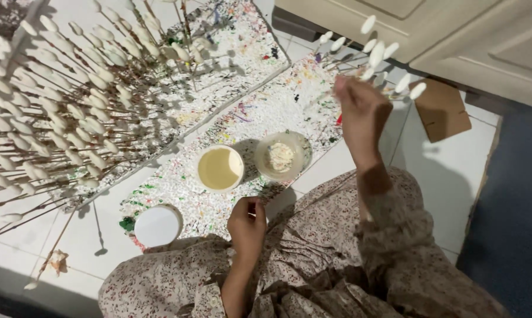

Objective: Coating fishing floats by dipping them into liquid and powder

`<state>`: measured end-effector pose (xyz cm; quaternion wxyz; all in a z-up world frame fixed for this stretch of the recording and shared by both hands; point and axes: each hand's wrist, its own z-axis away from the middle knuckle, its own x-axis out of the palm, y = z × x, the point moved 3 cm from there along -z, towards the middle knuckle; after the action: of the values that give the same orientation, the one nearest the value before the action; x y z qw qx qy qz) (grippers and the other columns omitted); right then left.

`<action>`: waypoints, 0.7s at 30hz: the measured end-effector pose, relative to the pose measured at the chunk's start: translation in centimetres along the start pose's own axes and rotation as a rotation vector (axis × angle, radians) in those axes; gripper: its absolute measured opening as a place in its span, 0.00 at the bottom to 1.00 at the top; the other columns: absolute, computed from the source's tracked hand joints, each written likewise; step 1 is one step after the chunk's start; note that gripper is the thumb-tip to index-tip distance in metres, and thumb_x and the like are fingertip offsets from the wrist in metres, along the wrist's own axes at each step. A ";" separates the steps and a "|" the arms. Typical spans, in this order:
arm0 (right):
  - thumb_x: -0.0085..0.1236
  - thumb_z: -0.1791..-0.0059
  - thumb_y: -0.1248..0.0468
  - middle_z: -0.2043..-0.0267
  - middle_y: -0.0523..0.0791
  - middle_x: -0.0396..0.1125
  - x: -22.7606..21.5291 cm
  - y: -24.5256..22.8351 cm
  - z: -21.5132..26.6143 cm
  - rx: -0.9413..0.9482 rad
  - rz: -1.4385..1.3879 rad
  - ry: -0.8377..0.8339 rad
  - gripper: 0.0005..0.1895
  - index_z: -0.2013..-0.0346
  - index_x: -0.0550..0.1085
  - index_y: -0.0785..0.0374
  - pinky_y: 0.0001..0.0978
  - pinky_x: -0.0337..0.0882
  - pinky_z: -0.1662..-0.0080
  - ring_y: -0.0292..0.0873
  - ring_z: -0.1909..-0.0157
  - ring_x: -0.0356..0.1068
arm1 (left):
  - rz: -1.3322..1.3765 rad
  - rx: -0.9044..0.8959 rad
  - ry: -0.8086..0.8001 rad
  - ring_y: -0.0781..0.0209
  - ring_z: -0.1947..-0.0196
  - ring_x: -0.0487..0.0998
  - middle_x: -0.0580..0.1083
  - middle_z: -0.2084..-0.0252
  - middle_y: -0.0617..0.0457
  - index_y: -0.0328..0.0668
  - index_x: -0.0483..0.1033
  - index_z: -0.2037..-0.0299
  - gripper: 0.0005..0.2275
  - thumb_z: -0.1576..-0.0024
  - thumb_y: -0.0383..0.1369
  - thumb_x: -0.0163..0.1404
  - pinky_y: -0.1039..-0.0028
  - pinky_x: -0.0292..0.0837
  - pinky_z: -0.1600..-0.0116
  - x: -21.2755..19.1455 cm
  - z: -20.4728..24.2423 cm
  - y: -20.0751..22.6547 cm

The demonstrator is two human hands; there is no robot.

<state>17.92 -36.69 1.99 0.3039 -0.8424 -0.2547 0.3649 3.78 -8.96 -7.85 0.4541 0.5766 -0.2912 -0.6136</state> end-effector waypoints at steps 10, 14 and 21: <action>0.62 0.50 0.74 0.61 0.49 0.79 9.7 8.7 -2.8 -0.197 0.230 0.230 0.05 0.61 0.82 0.71 0.34 0.76 0.57 0.44 0.62 0.77 | -0.077 0.032 -0.050 0.63 0.80 0.73 0.80 0.68 0.50 0.37 0.80 0.61 0.05 0.46 0.23 0.54 0.75 0.70 0.74 -0.4 -0.1 0.4; 0.60 0.48 0.73 0.61 0.51 0.78 10.9 9.7 -3.2 -0.194 0.190 0.207 0.06 0.59 0.82 0.72 0.33 0.76 0.60 0.43 0.63 0.76 | -0.074 0.046 -0.090 0.59 0.76 0.80 0.82 0.66 0.46 0.34 0.80 0.60 0.07 0.48 0.20 0.53 0.78 0.79 0.71 0.4 -0.1 -0.3; 0.59 0.50 0.76 0.60 0.53 0.78 12.2 11.7 -3.6 -0.152 0.215 0.158 0.06 0.60 0.81 0.72 0.31 0.80 0.61 0.44 0.62 0.79 | -0.087 -0.003 -0.118 0.62 0.80 0.75 0.81 0.69 0.49 0.36 0.80 0.61 0.05 0.45 0.25 0.54 0.76 0.72 0.74 0.0 0.2 0.1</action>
<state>30.49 -37.90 -9.79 0.2177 -0.9113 -0.1653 0.3078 3.65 -9.08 -7.72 0.4102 0.5508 -0.2913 -0.6659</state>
